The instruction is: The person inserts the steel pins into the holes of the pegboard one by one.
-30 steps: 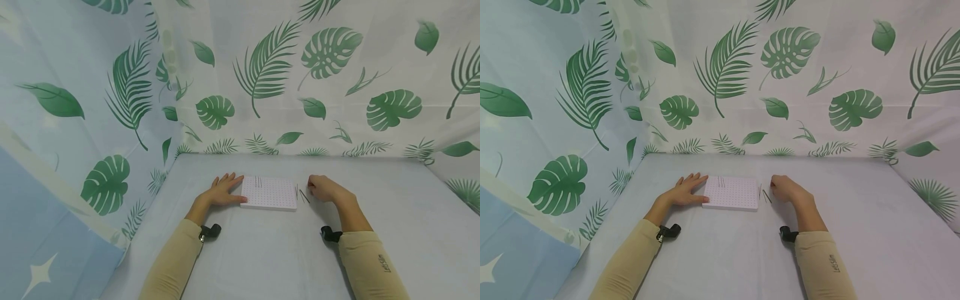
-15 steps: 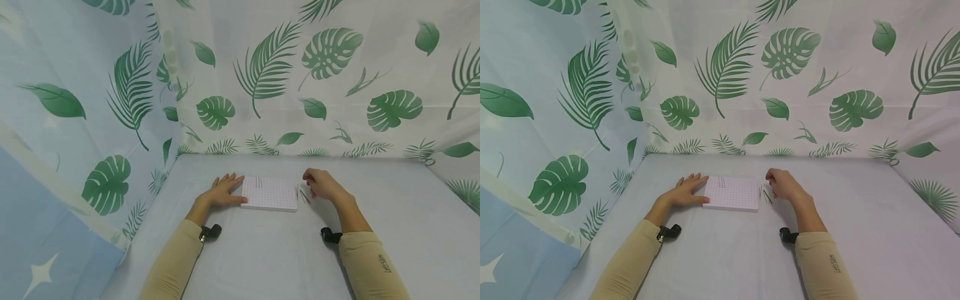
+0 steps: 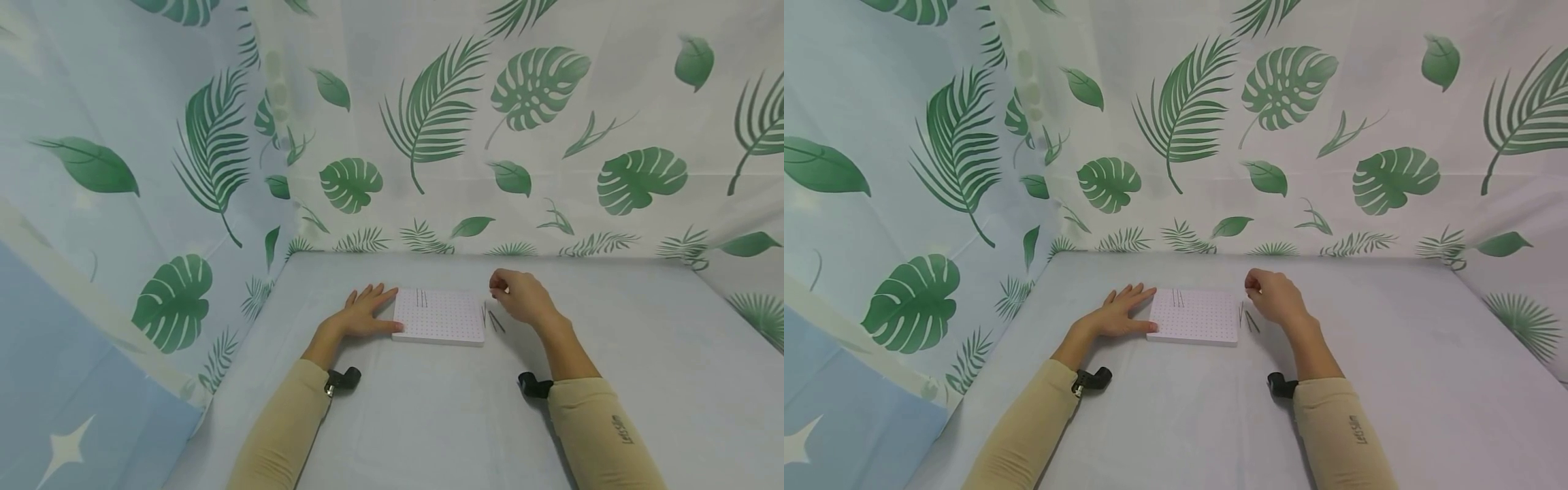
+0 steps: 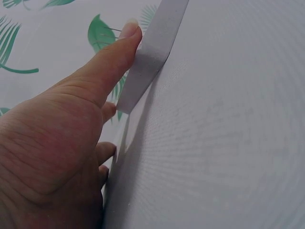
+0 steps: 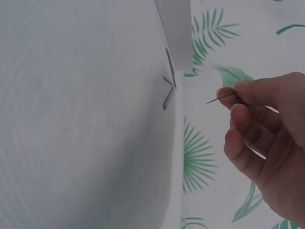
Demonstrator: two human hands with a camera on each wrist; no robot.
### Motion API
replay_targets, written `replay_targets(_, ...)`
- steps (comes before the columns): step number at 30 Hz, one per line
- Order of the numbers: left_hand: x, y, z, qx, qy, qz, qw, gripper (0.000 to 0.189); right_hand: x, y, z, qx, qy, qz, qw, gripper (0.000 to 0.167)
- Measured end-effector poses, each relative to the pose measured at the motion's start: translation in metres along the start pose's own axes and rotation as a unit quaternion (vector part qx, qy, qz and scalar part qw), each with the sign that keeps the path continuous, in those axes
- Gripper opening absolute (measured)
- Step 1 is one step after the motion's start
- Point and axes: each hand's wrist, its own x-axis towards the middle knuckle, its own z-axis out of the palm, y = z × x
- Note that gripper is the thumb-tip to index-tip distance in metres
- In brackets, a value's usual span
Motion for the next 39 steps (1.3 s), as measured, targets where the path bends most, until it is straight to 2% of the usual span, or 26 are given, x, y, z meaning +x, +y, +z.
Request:
replay_targets(12, -0.002, 0.003, -0.001, -0.001, 0.001, 0.0, 1.0, 0.098, 0.003, -0.014, 0.006, -0.001, 0.048, -0.01, 0.9988, 0.006)
replay_targets(20, 0.001, 0.0, 0.0, 0.009, 0.0, -0.001, 1.0, 0.099, 0.007, -0.022, 0.011, 0.033, 0.074, -0.011, 0.9966, 0.007)
replay_targets(29, 0.003, -0.004, 0.001, 0.012, -0.003, -0.002, 0.9999, 0.101, 0.012, -0.033, 0.02, 0.086, 0.166, -0.006, 0.9823, 0.006)
replay_targets(39, 0.002, -0.001, 0.001, 0.015, 0.0, -0.002, 0.9999, 0.099, 0.017, -0.047, 0.029, 0.116, 0.161, -0.007, 0.98, 0.012)
